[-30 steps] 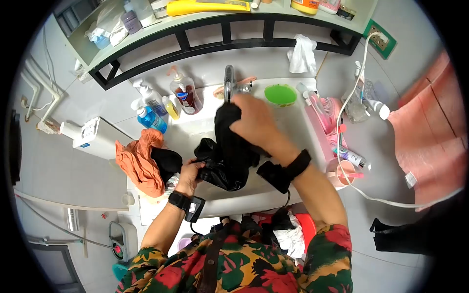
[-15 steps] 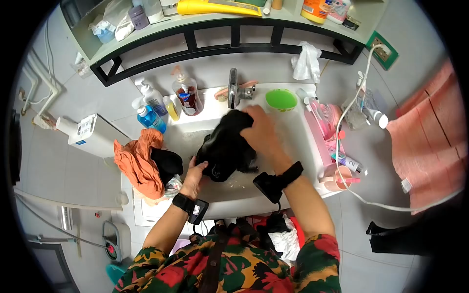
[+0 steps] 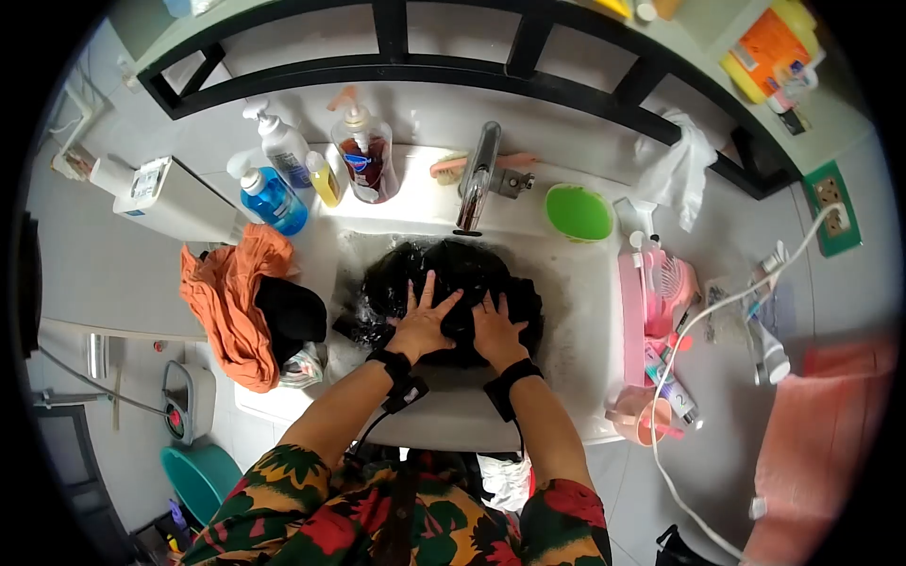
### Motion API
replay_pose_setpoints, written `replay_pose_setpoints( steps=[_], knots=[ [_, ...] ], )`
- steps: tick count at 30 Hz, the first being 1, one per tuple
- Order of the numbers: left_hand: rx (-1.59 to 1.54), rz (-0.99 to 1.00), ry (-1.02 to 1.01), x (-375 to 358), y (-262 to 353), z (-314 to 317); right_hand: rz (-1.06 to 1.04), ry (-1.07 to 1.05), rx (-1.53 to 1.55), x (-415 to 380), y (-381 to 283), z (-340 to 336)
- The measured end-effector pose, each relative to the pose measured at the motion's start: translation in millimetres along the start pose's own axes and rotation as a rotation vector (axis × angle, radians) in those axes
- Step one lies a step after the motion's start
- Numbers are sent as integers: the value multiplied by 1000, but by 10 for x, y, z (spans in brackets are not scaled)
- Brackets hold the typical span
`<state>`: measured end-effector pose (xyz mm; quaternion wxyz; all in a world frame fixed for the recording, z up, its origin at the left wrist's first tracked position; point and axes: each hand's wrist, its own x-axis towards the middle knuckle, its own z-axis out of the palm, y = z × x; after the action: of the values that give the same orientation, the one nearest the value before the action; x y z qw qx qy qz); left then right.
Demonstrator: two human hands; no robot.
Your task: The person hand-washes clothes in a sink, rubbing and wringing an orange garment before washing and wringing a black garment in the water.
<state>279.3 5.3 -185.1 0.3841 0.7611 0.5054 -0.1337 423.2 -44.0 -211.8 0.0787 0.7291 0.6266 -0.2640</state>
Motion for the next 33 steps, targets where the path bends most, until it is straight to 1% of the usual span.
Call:
replay_pose_setpoints(
  steps=[3, 5, 7, 8, 9, 10, 11, 13, 15, 16, 18, 19, 20, 22, 23, 24, 26, 27, 29, 30, 32, 33],
  knots=[
    [30, -10, -61, 187, -13, 39, 12, -36, -66, 112, 24, -6],
    [24, -28, -106, 252, -34, 58, -13, -54, -36, 246, 147, 126],
    [-13, -19, -140, 340, -92, 63, -42, -61, -7, 297, 154, 88],
    [-11, -22, -136, 413, -140, 109, -33, -99, -10, 321, 155, 36],
    [-26, 17, -111, 505, -207, 188, -27, -133, -14, 345, 136, -31],
    [-40, 57, -85, 540, -238, 202, -32, -124, -15, 382, 146, -24],
    [-37, 57, -75, 566, -276, 219, -35, -94, 21, 409, 172, 24],
    [-134, 101, -113, 547, -298, 172, -36, -50, 61, 347, 163, 32],
    [-115, 101, -85, 472, -286, 153, -125, 190, 83, 197, 156, 47],
    [-103, 93, -64, 410, -278, 144, -130, 196, 78, 132, 187, 72],
    [-126, 93, -27, 250, -246, 134, -216, 279, 331, 9, 235, 30],
    [-146, 95, -2, 176, -216, 113, -142, 175, 418, -60, 248, -65],
    [-145, 104, 6, 109, -178, 91, -143, 185, 413, -134, 242, -151],
    [-337, 194, 142, -40, -82, 39, -213, 384, 627, -331, 185, -367],
    [-407, 357, 279, -74, -73, 14, -294, 462, 701, -427, 140, -525],
    [-413, 493, 446, -227, 31, -147, -376, 540, 775, -532, 58, -731],
    [-549, 771, 576, -364, 174, -460, -387, 604, 989, -729, -105, -1087],
    [-732, 786, 472, -487, 266, -639, -391, 620, 986, -840, -216, -1277],
    [-1081, 786, 236, -794, 435, -938, -432, 695, 1207, -1060, -476, -1587],
    [-1143, 843, 204, -958, 478, -1078, -442, 708, 1206, -1139, -579, -1678],
    [-1187, 961, 253, -1245, 500, -1243, -531, 727, 1439, -1259, -781, -1832],
    [-1036, 1012, 424, -1289, 443, -1231, -521, 748, 1440, -1344, -902, -1918]
  ],
)
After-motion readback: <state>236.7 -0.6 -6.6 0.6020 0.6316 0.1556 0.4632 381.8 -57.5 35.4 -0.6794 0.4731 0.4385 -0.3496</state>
